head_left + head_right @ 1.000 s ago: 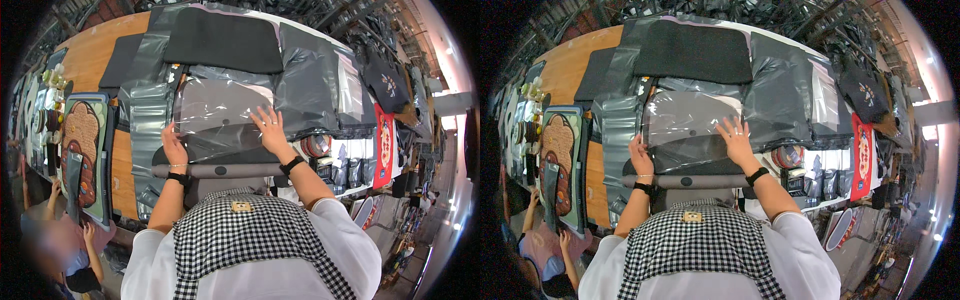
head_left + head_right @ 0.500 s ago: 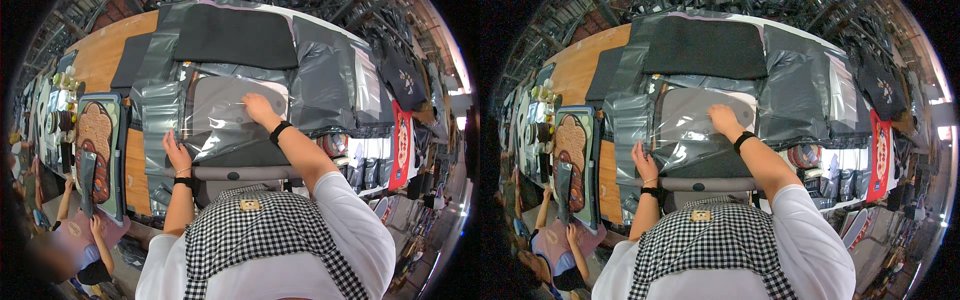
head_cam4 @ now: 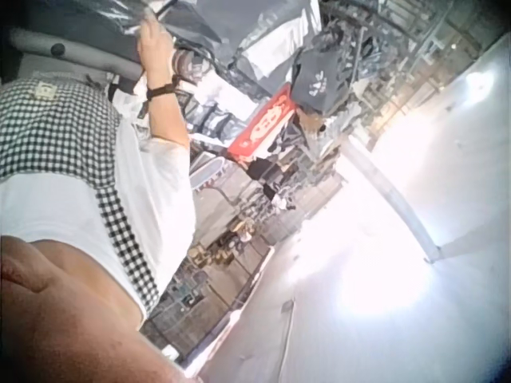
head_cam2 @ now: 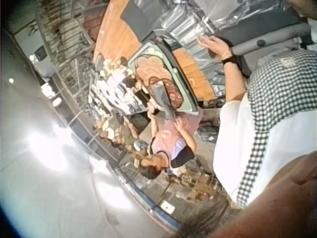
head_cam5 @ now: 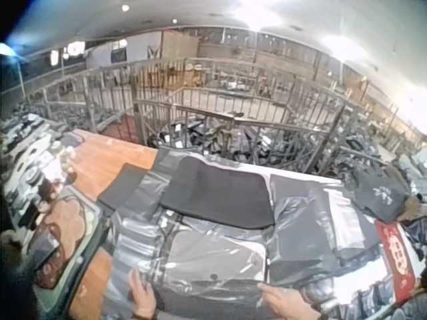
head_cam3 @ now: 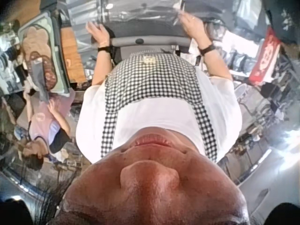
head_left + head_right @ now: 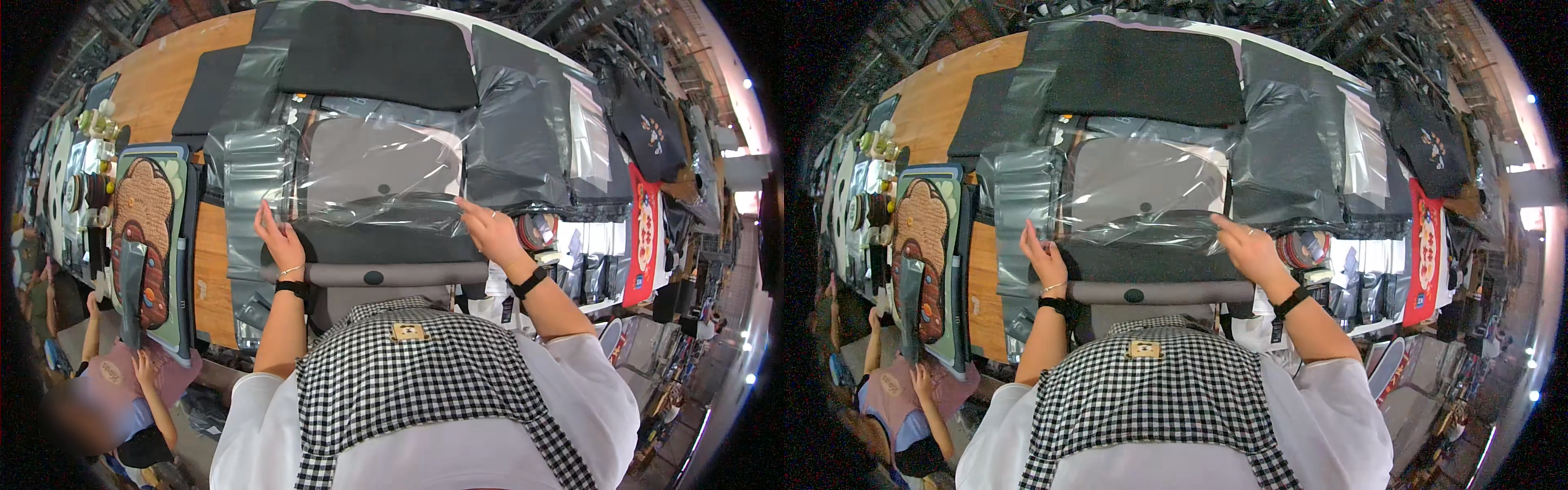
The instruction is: Packing foam mats into plastic bags and attaching labels.
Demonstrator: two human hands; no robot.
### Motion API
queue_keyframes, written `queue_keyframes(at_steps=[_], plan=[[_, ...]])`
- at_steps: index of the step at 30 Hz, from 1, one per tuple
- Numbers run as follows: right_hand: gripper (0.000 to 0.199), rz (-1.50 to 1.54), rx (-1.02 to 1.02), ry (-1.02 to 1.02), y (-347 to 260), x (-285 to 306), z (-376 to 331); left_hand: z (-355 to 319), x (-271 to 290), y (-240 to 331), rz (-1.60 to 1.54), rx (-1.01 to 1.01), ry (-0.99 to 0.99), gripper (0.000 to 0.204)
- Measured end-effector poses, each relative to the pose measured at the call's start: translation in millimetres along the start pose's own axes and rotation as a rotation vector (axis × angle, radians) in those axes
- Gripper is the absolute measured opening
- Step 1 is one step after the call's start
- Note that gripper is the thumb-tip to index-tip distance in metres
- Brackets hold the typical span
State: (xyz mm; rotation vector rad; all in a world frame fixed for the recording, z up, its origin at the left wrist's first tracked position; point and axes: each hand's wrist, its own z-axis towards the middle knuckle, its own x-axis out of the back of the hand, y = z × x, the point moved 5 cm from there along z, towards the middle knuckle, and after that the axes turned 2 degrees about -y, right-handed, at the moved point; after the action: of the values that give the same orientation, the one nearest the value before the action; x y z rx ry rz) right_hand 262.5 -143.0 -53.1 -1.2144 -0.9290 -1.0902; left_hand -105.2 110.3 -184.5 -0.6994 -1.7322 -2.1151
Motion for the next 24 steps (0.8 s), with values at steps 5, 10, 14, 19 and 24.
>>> queue_keyframes(at_steps=[5,10,14,19,24], plan=[[0.012,0.106,-0.176,-0.003,61.1,-65.7,-30.1,0.0,-12.9,0.5,0.02,-0.029,-0.131,0.081],[0.014,0.192,-0.317,0.104,74.9,-83.8,-22.4,0.4,-15.2,12.6,0.078,-0.146,-0.101,0.076],[0.012,0.184,-0.465,0.148,64.2,-66.3,-20.8,-6.3,-10.4,5.5,-0.114,0.093,-0.191,0.071],[0.015,0.052,-0.37,0.084,76.0,-89.5,-53.2,-4.6,-11.6,-3.6,0.21,-0.112,-0.172,0.059],[0.039,0.151,-0.457,-0.157,66.4,-88.9,-70.3,-12.8,-13.5,18.6,0.521,-0.089,-0.106,0.066]])
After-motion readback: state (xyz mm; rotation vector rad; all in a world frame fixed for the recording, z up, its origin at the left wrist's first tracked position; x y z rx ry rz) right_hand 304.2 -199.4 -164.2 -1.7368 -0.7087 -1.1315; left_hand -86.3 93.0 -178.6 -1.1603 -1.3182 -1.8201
